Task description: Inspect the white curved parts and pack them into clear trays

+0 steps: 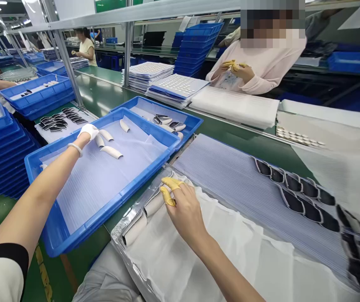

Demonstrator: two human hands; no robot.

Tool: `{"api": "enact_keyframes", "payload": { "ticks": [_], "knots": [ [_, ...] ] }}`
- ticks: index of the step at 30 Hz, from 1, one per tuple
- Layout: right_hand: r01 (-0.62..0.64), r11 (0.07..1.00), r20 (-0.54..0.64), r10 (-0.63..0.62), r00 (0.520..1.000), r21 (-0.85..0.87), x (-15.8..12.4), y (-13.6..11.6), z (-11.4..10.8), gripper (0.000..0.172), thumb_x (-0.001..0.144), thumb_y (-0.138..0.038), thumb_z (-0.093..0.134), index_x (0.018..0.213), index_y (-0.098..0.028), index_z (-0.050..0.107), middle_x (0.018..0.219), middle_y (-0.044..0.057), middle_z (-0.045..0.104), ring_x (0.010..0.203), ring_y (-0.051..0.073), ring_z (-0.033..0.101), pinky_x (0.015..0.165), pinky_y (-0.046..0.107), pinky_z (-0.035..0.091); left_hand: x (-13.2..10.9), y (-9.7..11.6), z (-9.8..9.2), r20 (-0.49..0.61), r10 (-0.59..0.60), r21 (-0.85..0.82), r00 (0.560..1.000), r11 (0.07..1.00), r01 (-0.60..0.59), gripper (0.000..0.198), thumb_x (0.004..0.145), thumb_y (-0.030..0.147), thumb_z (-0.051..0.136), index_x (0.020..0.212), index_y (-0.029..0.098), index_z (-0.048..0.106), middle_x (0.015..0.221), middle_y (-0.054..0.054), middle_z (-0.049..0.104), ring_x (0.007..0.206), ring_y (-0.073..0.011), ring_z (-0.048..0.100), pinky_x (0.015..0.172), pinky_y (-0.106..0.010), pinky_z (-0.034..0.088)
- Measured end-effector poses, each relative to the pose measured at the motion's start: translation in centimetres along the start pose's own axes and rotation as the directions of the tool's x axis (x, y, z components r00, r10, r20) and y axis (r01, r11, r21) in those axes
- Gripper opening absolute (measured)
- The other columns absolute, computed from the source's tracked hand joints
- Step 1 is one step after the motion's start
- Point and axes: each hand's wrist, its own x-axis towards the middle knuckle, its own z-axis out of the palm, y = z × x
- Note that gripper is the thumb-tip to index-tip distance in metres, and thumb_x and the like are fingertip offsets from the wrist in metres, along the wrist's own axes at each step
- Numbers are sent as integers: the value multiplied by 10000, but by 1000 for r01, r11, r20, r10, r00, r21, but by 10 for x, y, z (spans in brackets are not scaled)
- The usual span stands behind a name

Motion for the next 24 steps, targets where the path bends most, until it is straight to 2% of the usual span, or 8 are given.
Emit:
{"api": "enact_keyframes", "payload": {
  "ticks": [2, 4, 7, 10, 14, 18, 20, 24],
  "knots": [
    [-36, 997, 114, 28, 993, 69, 30, -14, 15, 231, 943, -228, 465, 1099, -132, 605, 1016, 142, 664, 968, 265, 595, 851, 416, 456, 12, -9, 5, 4, -3, 26, 1000, 1000, 3, 319, 902, 340, 546, 1150, 142, 580, 1181, -89, 592, 1030, -222, 593, 884, -430, 507],
    [-91, 991, 260, 64, 964, 95, 58, -26, 33, 236, 928, -201, 487, 1102, -107, 614, 1067, 151, 657, 1031, 267, 585, 904, 410, 444, 26, -13, 14, 27, 14, 50, 1000, 999, -15, 329, 902, 337, 545, 1171, 149, 571, 1218, -99, 574, 1064, -225, 582, 908, -442, 496],
    [-134, 988, 374, 93, 923, 83, 96, -30, 63, 231, 907, -170, 529, 1112, -117, 621, 1074, 122, 662, 1021, 225, 606, 906, 348, 462, 49, -14, 25, 84, 54, 71, 995, 996, -60, 362, 893, 330, 562, 1208, 153, 548, 1252, -106, 553, 1096, -241, 566, 915, -467, 488],
    [-213, 977, 446, 179, 877, 26, 133, -16, 94, 231, 905, -170, 544, 1117, -122, 621, 1079, 114, 663, 987, 195, 628, 885, 311, 480, 65, -13, 31, 162, 75, 84, 984, 992, -90, 351, 888, 328, 570, 1195, 156, 557, 1238, -104, 562, 1083, -237, 571, 907, -461, 493],
    [-338, 936, 476, 343, 810, -99, 185, 15, 135, 263, 919, -281, 560, 1133, -133, 595, 1141, 98, 624, 1016, 208, 612, 891, 408, 496, 69, -13, 23, 210, 94, 87, 973, 990, -114, 300, 887, 335, 573, 1115, 142, 592, 1144, -87, 608, 1007, -211, 601, 869, -429, 509],
    [-436, 881, 456, 469, 757, -183, 230, 38, 175, 321, 911, -323, 574, 1180, -148, 565, 1197, 94, 582, 1038, 223, 595, 873, 436, 509, 46, -15, -3, 122, 158, 59, 980, 984, -166, 152, 841, 268, 603, 883, 133, 661, 933, -56, 661, 916, -207, 619, 857, -377, 490],
    [-466, 865, 431, 499, 752, -187, 245, 42, 192, 335, 911, -320, 574, 1198, -148, 555, 1221, 101, 567, 1056, 229, 586, 881, 440, 505, 22, -17, -20, 45, 209, 32, 977, 977, -211, 108, 803, 222, 593, 799, 151, 675, 906, -52, 662, 926, -219, 614, 862, -335, 470],
    [-502, 853, 401, 513, 759, -141, 257, 40, 211, 341, 911, -317, 574, 1208, -150, 551, 1238, 104, 558, 1070, 234, 579, 891, 448, 499, -40, -22, -45, -53, 283, -49, 957, 957, -286, 140, 809, 254, 535, 814, 173, 649, 937, -35, 652, 896, -174, 608, 831, -286, 475]
  ]
}}
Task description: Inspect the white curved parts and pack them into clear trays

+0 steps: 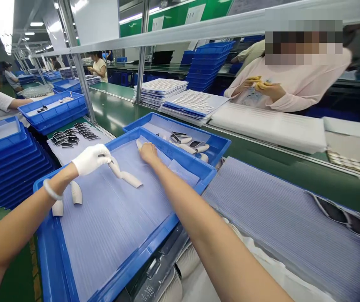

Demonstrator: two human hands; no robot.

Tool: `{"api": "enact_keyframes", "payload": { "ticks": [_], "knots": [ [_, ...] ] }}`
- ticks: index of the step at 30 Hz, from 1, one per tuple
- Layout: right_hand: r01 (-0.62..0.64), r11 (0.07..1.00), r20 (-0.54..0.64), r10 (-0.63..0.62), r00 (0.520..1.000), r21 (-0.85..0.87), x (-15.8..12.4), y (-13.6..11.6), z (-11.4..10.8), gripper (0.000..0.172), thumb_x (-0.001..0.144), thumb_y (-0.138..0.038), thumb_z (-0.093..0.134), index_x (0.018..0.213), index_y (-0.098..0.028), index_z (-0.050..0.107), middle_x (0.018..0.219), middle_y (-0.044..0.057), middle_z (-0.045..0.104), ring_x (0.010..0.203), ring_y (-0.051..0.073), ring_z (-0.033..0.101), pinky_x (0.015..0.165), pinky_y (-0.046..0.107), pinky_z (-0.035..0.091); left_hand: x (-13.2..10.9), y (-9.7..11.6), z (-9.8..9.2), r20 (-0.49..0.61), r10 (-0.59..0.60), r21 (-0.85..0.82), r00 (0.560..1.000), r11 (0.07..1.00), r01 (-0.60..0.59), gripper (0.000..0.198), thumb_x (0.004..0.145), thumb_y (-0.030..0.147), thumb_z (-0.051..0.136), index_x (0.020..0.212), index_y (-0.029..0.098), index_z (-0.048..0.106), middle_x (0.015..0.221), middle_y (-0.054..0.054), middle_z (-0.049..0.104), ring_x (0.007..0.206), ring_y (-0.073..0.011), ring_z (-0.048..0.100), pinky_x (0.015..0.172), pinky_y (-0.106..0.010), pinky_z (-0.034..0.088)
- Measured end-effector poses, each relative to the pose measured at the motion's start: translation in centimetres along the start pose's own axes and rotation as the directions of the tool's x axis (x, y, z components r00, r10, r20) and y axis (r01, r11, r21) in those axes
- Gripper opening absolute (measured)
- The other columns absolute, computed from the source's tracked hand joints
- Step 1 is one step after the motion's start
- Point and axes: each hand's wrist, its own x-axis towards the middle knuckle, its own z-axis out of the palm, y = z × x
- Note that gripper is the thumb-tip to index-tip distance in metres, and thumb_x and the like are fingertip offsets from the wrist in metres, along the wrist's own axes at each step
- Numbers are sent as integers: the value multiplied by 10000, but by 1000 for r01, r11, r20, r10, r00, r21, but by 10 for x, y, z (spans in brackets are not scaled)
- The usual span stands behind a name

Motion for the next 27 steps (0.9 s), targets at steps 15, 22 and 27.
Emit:
{"api": "enact_keyframes", "payload": {
  "ticks": [15, 22, 27],
  "knots": [
    [-45, 732, 270, -192, 944, 679, -179, -18, -72, 266, 914, -285, 454, 938, -108, 651, 941, 85, 688, 821, 169, 662, 749, 287, 530, -97, 53, 1, -128, -24, -542, 991, 839, -50, 98, 797, 233, 551, 771, 200, 639, 818, -18, 623, 793, -174, 605, 784, -340, 495],
    [-342, 204, 388, -274, 880, 917, -307, -11, -82, 368, 768, -396, 713, 1056, -173, 658, 828, 30, 674, 731, 159, 635, 729, 322, 517, -124, 87, 19, -192, 175, -530, 966, 809, -252, 114, 816, 178, 549, 773, 207, 651, 824, -35, 642, 830, -177, 611, 801, -328, 493],
    [-343, 133, 368, -303, 879, 930, -340, -5, -89, 412, 739, -384, 753, 1095, -199, 661, 944, 40, 689, 729, 163, 651, 738, 331, 524, -148, 109, 25, -280, 266, -463, 922, 804, -373, 105, 843, 165, 555, 816, 208, 647, 857, -41, 646, 872, -182, 611, 808, -325, 504]
  ]
}}
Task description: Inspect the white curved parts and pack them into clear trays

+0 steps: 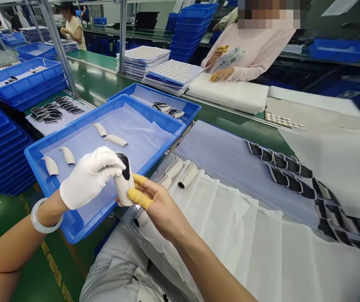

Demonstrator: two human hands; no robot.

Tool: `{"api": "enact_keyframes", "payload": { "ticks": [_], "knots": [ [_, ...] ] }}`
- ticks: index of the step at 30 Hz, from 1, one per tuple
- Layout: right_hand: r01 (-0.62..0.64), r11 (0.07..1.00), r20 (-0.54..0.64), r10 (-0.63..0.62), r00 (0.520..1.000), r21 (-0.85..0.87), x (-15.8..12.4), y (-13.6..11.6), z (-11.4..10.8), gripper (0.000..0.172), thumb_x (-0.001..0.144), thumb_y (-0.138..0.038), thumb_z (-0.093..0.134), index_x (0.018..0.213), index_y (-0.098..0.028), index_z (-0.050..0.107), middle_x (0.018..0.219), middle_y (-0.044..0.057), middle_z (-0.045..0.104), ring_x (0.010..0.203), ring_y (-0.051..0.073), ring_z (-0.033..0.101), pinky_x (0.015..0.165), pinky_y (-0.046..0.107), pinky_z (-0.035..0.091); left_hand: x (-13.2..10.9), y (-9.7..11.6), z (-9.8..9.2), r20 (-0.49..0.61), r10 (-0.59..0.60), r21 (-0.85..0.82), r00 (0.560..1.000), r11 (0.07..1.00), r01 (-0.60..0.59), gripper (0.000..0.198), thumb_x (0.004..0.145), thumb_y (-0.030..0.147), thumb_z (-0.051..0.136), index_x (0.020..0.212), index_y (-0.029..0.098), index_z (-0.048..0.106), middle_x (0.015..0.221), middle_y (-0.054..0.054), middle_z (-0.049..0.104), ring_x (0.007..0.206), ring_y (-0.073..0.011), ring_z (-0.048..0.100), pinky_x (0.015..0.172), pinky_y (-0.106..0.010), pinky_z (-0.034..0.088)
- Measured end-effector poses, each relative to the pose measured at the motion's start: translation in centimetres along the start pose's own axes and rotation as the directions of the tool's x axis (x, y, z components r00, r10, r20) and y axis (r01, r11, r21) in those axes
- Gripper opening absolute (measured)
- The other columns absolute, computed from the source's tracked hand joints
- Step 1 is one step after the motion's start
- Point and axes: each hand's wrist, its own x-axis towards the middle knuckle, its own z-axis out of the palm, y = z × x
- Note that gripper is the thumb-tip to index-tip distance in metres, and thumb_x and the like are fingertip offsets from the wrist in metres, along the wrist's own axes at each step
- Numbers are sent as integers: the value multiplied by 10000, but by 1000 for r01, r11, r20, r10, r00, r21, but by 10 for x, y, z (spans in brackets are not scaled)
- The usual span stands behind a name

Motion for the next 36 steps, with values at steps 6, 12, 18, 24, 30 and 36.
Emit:
{"api": "enact_keyframes", "payload": {
  "ticks": [6, 12, 18, 24, 30, 36],
  "knots": [
    [64, 998, -132, -64, 989, 2, -37, 1, 3, 465, 697, -354, 791, 1119, -221, 648, 939, 32, 694, 722, 160, 644, 691, 312, 533, -24, 32, 20, -103, -199, -1, 975, 980, 200, 479, 798, 341, 659, 1248, 226, 542, 1244, -102, 552, 1126, -249, 558, 941, -395, 490],
    [114, 990, -200, -128, 971, -78, -66, 1, 8, 482, 664, -287, 817, 1119, -234, 665, 898, 27, 689, 738, 171, 620, 704, 314, 536, -33, 53, 54, 16, -493, -303, 870, 827, 474, 849, 689, 483, 740, 1418, 231, 383, 1381, -106, 514, 1262, -305, 493, 985, -395, 489],
    [106, 993, -233, -90, 968, 58, -90, 1, 5, 445, 673, -334, 809, 1082, -232, 663, 889, 35, 691, 702, 165, 634, 664, 314, 561, -26, 72, 77, -190, -490, -378, 851, 836, 397, 401, 814, 477, 615, 1084, 188, 676, 1160, -72, 679, 1111, -234, 611, 970, -334, 495],
    [72, 980, -256, -23, 966, 183, -108, 3, -5, 465, 672, -416, 799, 1027, -177, 618, 856, 45, 679, 611, 168, 658, 590, 321, 558, -27, 84, 94, -147, -493, -402, 858, 822, 404, 466, 822, 513, 590, 1146, 184, 648, 1206, -82, 652, 1124, -244, 603, 936, -322, 519],
    [122, 975, -322, -57, 945, 185, -122, 2, -18, 406, 741, -436, 738, 1024, -167, 624, 765, 39, 678, 646, 164, 638, 659, 303, 512, -39, 86, 102, 187, -397, -289, 899, 852, 437, 1114, 606, 405, 824, 1502, 294, 172, 1325, -108, 555, 1212, -339, 536, 913, -412, 548],
    [133, 948, -199, -77, 977, 288, -131, 7, -31, 315, 782, -454, 672, 897, -161, 652, 770, 56, 668, 581, 137, 579, 557, 263, 459, -38, 95, 105, 93, -322, -242, 942, 911, 335, 1070, 534, 365, 868, 1451, 316, 318, 1268, -97, 586, 1146, -351, 576, 894, -441, 556]
  ]
}}
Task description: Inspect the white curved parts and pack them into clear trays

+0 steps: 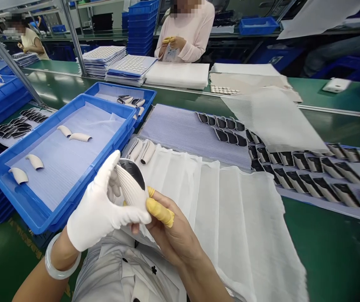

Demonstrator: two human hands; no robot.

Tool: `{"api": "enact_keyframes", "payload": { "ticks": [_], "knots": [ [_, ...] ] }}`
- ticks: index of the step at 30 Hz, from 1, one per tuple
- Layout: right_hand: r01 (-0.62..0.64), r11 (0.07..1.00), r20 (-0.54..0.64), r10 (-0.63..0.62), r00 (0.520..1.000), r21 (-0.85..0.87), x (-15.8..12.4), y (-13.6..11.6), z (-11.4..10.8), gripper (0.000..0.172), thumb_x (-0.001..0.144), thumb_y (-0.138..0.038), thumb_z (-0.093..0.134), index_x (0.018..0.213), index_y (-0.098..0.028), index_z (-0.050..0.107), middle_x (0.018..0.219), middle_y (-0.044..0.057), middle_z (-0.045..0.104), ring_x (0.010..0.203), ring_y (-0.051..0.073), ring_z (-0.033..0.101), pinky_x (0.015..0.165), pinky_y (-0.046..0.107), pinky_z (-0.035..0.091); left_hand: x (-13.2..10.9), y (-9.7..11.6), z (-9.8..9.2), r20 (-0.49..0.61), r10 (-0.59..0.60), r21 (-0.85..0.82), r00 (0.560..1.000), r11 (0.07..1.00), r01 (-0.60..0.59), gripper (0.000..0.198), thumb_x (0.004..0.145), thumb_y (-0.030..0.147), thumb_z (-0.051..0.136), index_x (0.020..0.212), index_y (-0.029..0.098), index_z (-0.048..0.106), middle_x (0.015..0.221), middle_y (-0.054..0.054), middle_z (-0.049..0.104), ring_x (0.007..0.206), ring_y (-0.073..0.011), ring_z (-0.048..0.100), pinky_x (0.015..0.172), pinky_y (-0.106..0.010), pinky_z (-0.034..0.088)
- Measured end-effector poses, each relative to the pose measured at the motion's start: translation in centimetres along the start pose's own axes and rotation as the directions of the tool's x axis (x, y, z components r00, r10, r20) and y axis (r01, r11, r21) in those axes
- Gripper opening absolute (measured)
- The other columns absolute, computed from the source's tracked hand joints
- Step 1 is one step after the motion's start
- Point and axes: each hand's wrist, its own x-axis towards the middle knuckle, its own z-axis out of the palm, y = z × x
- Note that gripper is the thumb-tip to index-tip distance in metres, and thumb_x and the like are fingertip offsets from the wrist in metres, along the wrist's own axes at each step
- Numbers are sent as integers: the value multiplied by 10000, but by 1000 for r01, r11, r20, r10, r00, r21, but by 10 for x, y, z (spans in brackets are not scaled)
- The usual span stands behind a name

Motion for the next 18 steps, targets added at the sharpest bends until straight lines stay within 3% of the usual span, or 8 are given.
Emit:
{"api": "enact_keyframes", "payload": {
  "ticks": [3, 7, 10, 18],
  "knots": [
    [-39, 995, 97, 30, 995, 96, -2, 6, -6, 328, 802, -466, 646, 846, -141, 640, 719, 61, 656, 515, 119, 570, 484, 233, 440, 10, 9, 2, -178, -41, -79, 983, 997, 27, 618, 633, 414, 799, 1197, 245, 612, 1155, -84, 643, 1045, -283, 625, 801, -358, 574],
    [-115, 958, 148, 77, 986, 262, -5, 18, -10, 389, 764, -515, 665, 853, -137, 643, 747, 68, 673, 505, 102, 579, 406, 178, 409, 21, 15, 5, -226, -139, -250, 964, 965, 80, 270, 750, 415, 705, 908, 197, 722, 848, -44, 696, 676, -136, 627, 551, -225, 515],
    [-165, 917, 163, 111, 980, 364, -7, 23, -12, 384, 748, -504, 675, 859, -136, 678, 731, 56, 681, 493, 88, 574, 377, 151, 392, 22, 15, 11, -216, -125, -290, 968, 955, 58, 239, 780, 422, 678, 833, 197, 738, 666, -9, 653, 469, -64, 498, 420, -186, 411],
    [-182, 865, 176, 110, 978, 467, -12, 21, -17, 345, 756, -455, 670, 899, -144, 713, 708, 46, 685, 495, 75, 551, 377, 131, 378, 24, 11, 23, -195, -94, -293, 976, 955, 33, 305, 805, 466, 641, 879, 187, 739, 538, 10, 578, 433, -71, 474, 385, -188, 361]
  ]
}}
